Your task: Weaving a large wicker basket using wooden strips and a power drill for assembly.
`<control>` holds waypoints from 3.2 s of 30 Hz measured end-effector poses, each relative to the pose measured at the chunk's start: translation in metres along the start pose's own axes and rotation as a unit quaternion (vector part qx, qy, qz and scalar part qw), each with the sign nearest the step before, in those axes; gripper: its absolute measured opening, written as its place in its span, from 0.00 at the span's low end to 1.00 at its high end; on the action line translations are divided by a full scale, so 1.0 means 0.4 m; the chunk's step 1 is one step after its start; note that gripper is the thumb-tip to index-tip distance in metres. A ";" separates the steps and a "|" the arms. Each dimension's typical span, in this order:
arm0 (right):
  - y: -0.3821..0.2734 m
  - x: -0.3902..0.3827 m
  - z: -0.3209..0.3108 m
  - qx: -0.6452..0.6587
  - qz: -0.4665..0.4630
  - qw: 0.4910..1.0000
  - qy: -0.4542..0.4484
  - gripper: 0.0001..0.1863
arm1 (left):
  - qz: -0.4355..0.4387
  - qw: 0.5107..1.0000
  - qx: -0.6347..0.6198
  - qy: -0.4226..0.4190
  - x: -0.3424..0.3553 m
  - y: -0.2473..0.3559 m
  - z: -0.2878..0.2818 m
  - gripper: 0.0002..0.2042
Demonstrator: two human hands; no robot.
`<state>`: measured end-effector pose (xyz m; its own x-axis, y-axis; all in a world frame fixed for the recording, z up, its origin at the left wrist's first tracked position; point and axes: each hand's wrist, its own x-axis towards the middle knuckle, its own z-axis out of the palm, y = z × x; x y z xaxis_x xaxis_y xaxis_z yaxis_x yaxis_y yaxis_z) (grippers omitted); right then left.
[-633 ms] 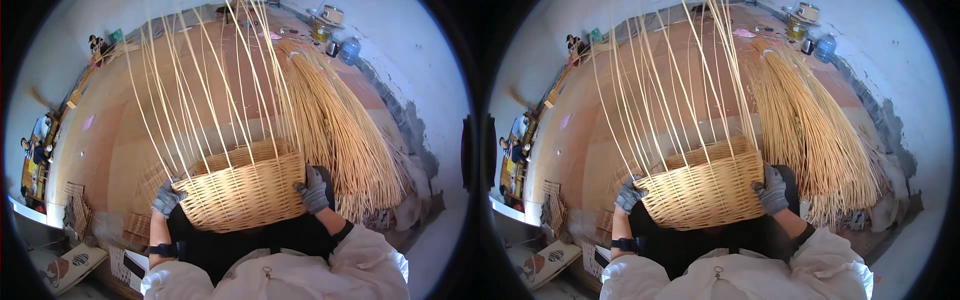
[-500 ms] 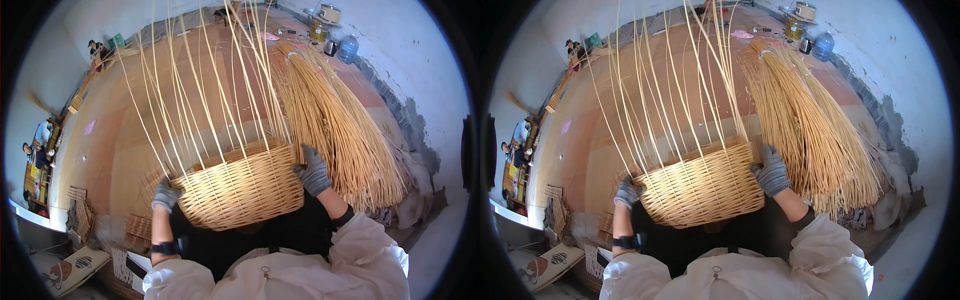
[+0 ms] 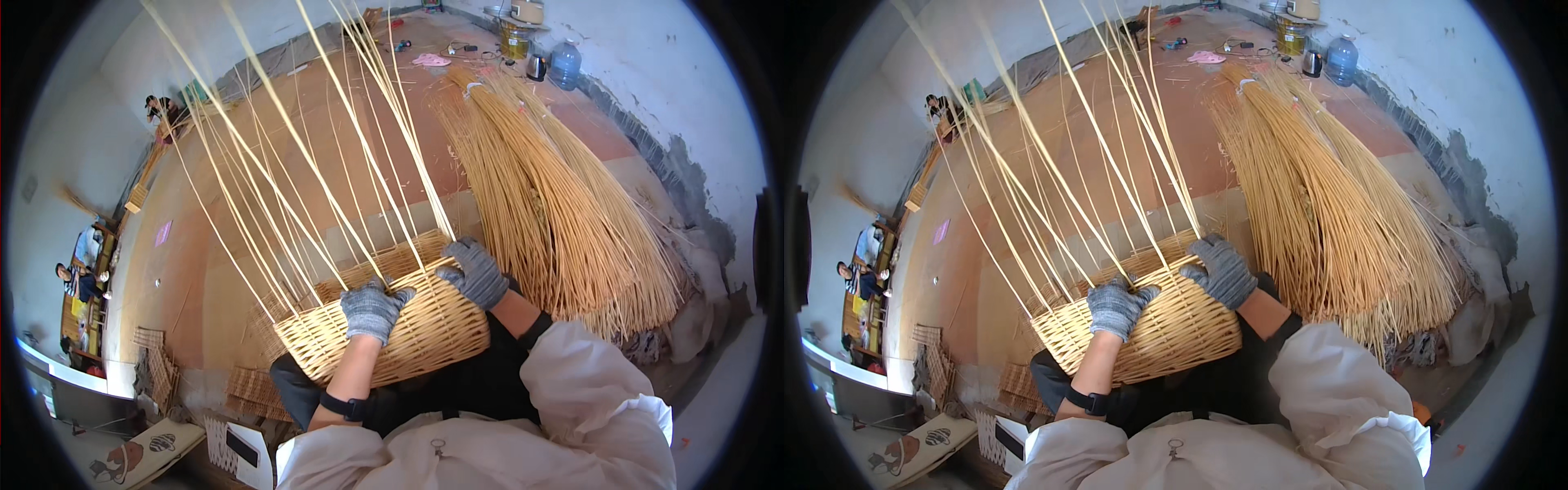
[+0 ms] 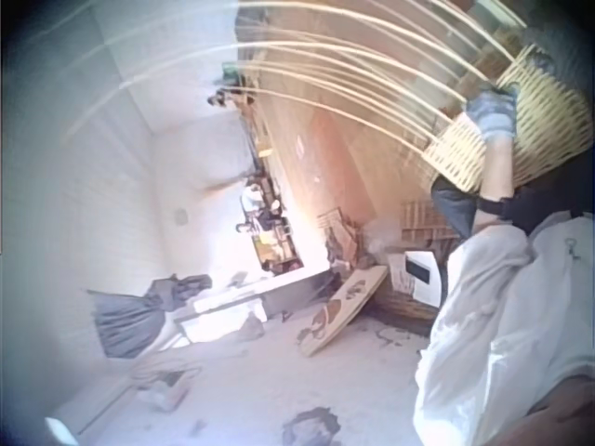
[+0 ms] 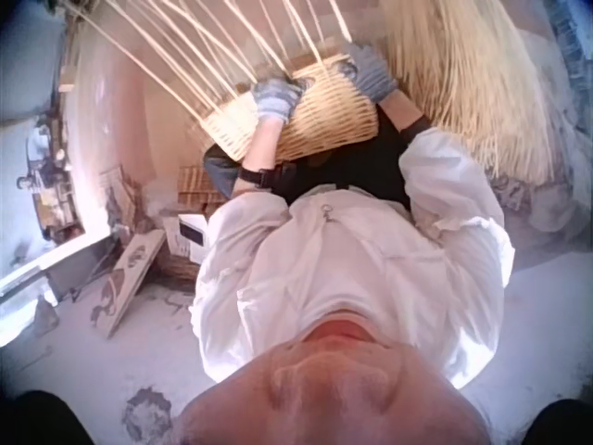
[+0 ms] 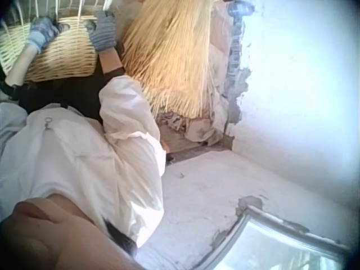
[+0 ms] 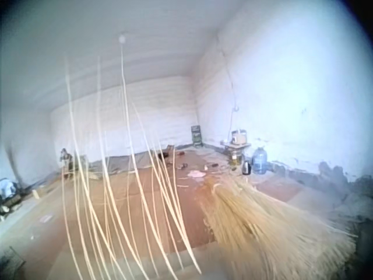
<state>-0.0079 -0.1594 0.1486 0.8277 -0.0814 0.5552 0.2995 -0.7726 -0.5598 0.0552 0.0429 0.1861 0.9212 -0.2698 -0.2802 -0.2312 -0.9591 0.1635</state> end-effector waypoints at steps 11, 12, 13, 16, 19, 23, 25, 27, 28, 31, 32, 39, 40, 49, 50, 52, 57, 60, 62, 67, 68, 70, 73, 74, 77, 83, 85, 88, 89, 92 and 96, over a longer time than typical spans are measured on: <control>0.020 -0.011 0.019 0.047 0.060 0.995 -0.066 0.14 | 0.242 0.932 -0.044 0.266 -0.016 0.033 0.069 0.26; 0.023 -0.020 0.011 0.029 0.046 0.997 -0.052 0.14 | 0.237 0.948 -0.051 0.206 0.006 0.035 0.077 0.23; 0.025 -0.027 0.009 0.011 0.052 0.997 -0.062 0.15 | 0.268 0.944 -0.118 0.151 0.015 0.036 0.087 0.19; 0.038 -0.058 -0.012 0.041 0.031 0.998 -0.048 0.17 | 0.222 0.968 -0.088 0.075 0.018 0.082 0.103 0.14; 0.076 -0.086 -0.045 0.102 0.057 0.993 -0.035 0.17 | 0.202 0.975 -0.074 0.056 -0.026 0.158 0.102 0.17; 0.149 -0.100 -0.076 0.032 0.100 0.994 -0.041 0.20 | 0.266 0.905 0.014 0.332 -0.094 0.145 0.107 0.27; 0.177 -0.105 -0.069 0.004 0.130 0.990 -0.059 0.21 | 0.283 0.874 -0.095 0.384 -0.132 -0.003 0.128 0.24; 0.195 -0.101 -0.059 0.026 0.123 0.991 -0.041 0.21 | 0.271 0.830 -0.284 0.397 -0.163 -0.176 0.121 0.19; 0.200 -0.098 -0.052 0.060 0.142 0.987 -0.037 0.21 | 0.209 0.833 -0.360 0.364 -0.186 -0.282 0.119 0.15; 0.195 -0.089 -0.041 0.065 0.133 0.988 -0.033 0.20 | -0.131 0.797 -0.149 0.571 -0.346 -0.629 0.170 0.12; 0.191 -0.084 -0.036 0.081 0.126 0.988 -0.026 0.20 | -0.255 0.783 -0.237 0.516 -0.397 -0.749 0.198 0.18; 0.161 -0.067 -0.053 0.050 0.123 0.990 -0.036 0.21 | -0.716 0.628 -0.178 0.248 -0.625 -1.138 0.454 0.44; 0.160 -0.067 -0.056 0.054 0.123 0.990 -0.038 0.20 | -0.723 0.622 -0.213 0.212 -0.626 -1.156 0.462 0.45; 0.194 -0.060 -0.067 0.053 0.138 0.988 -0.046 0.21 | -0.755 0.594 -0.205 0.188 -0.589 -1.223 0.408 0.38; 0.199 -0.060 -0.069 0.047 0.135 0.988 -0.050 0.21 | -0.758 0.593 -0.194 0.188 -0.588 -1.224 0.408 0.38; 0.207 -0.062 -0.070 0.036 0.126 0.990 -0.056 0.21 | -0.749 0.602 -0.205 0.183 -0.590 -1.227 0.408 0.40; 0.210 -0.065 -0.069 -0.003 0.098 0.994 -0.045 0.21 | -0.725 0.637 -0.178 0.193 -0.591 -1.192 0.386 0.47; 0.195 -0.052 -0.073 0.013 0.118 0.990 -0.071 0.22 | -0.574 0.748 -0.130 0.306 -0.539 -1.075 0.363 0.45; 0.182 -0.039 -0.076 0.007 0.114 0.990 -0.081 0.22 | -0.399 0.817 -0.220 0.353 -0.464 -0.938 0.339 0.35; 0.176 -0.051 -0.067 0.000 0.074 0.997 -0.019 0.27 | -0.029 0.890 -0.300 0.342 -0.277 -0.548 0.232 0.28; 0.183 -0.067 -0.063 -0.006 0.075 0.997 0.008 0.28 | -0.004 0.890 -0.310 0.335 -0.235 -0.495 0.207 0.32; 0.201 -0.111 -0.055 0.039 0.149 0.988 0.011 0.32 | -0.103 0.925 -0.241 0.277 -0.179 -0.394 0.178 0.37; 0.226 -0.183 -0.052 0.071 0.327 0.942 -0.030 0.31 | -0.126 0.890 -0.347 0.268 -0.141 -0.338 0.169 0.40; 0.231 -0.196 -0.054 0.080 0.310 0.946 -0.040 0.31 | -0.136 0.870 -0.408 0.241 -0.136 -0.330 0.169 0.41; 0.224 -0.219 -0.064 0.137 0.316 0.938 -0.043 0.29 | -0.146 0.848 -0.442 0.254 -0.138 -0.322 0.164 0.41; 0.188 -0.207 -0.064 0.175 0.293 0.939 -0.051 0.30 | -0.183 0.838 -0.429 0.282 -0.144 -0.296 0.162 0.41; 0.173 -0.211 -0.063 0.209 0.303 0.930 -0.002 0.33 | -0.169 0.840 -0.364 0.366 -0.139 -0.296 0.180 0.39; 0.111 -0.213 -0.070 0.089 0.302 0.948 -0.053 0.37 | -0.243 0.890 -0.266 0.281 -0.127 -0.300 0.192 0.31; 0.078 -0.217 -0.081 0.193 0.286 0.937 -0.046 0.36 | -0.248 0.872 -0.236 0.351 -0.133 -0.289 0.195 0.31; -0.053 -0.230 -0.115 -0.152 0.142 0.978 -0.021 0.31 | -0.096 0.828 -0.329 0.443 -0.163 -0.234 0.161 0.17; -0.187 -0.300 -0.119 0.270 0.285 0.918 -0.065 0.31 | 0.231 0.871 -0.432 0.028 -0.312 -0.016 0.163 0.25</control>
<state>-0.1521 -0.1218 0.1533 0.9622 -0.2715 0.0197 -0.0369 -0.2018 -0.9787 -0.0788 0.0773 0.1585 0.8112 -0.5828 0.0474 -0.2819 -0.3188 0.9049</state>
